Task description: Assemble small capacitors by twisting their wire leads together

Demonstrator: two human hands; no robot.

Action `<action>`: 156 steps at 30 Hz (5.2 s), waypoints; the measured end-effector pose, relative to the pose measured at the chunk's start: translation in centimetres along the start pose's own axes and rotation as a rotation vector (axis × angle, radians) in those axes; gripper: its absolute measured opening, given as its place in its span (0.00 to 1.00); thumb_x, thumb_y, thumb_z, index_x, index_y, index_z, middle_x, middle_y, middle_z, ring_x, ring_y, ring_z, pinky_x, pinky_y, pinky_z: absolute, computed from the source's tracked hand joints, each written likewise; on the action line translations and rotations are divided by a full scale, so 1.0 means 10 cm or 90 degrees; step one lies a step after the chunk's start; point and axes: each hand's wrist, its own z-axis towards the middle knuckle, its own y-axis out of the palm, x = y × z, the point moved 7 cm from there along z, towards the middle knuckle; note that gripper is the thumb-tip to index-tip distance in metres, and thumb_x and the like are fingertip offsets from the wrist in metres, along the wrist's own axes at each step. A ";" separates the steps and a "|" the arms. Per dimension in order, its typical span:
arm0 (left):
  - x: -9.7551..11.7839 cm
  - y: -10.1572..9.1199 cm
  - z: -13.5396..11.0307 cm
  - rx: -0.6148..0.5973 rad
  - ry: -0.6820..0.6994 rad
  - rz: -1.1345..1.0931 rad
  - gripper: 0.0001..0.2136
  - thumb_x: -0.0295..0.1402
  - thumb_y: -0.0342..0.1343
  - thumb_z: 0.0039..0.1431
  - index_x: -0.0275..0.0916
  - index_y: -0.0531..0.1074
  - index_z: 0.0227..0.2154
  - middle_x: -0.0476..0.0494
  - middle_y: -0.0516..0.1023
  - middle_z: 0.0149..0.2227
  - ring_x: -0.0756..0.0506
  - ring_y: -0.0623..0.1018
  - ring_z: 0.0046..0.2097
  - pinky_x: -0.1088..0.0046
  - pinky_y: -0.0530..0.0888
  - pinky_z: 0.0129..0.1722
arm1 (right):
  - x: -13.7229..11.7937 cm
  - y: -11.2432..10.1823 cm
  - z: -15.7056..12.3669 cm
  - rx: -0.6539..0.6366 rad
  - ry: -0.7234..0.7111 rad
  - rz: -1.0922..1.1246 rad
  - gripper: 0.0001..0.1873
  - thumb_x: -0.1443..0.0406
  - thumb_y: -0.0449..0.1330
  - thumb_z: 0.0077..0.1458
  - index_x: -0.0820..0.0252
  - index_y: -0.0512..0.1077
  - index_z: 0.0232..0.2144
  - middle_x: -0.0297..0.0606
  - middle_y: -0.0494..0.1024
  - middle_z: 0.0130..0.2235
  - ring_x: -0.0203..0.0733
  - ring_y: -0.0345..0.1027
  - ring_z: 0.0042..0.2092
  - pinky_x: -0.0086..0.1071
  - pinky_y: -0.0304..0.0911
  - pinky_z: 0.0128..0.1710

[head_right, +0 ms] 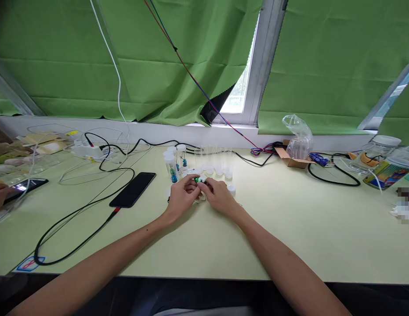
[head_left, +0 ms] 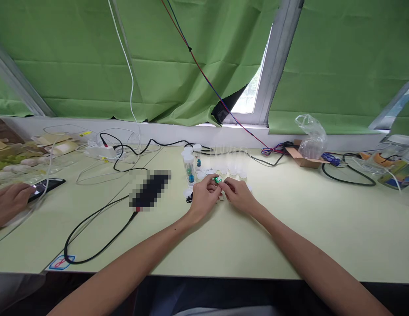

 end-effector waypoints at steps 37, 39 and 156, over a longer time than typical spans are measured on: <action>-0.03 0.02 -0.01 -0.010 -0.006 0.008 0.14 0.39 0.56 0.58 0.38 0.71 0.44 0.49 0.76 0.27 0.49 0.79 0.25 0.74 0.76 0.28 | 0.00 0.01 0.00 -0.004 -0.003 -0.008 0.21 0.55 0.48 0.65 0.56 0.57 0.22 0.28 0.65 0.17 0.34 0.56 0.21 0.30 0.51 0.25; -0.04 0.02 -0.01 -0.008 -0.006 0.006 0.14 0.39 0.56 0.58 0.38 0.71 0.44 0.49 0.76 0.27 0.49 0.79 0.25 0.74 0.76 0.28 | 0.01 0.01 0.00 -0.005 0.000 -0.008 0.20 0.55 0.48 0.65 0.56 0.57 0.22 0.28 0.65 0.18 0.34 0.56 0.21 0.29 0.51 0.25; -0.02 -0.05 0.04 0.020 -0.013 0.077 0.15 0.39 0.55 0.58 0.40 0.71 0.46 0.46 0.78 0.33 0.48 0.78 0.29 0.72 0.75 0.32 | 0.01 0.00 -0.03 0.063 0.025 0.027 0.17 0.53 0.46 0.66 0.56 0.64 0.31 0.28 0.66 0.20 0.35 0.59 0.22 0.29 0.54 0.26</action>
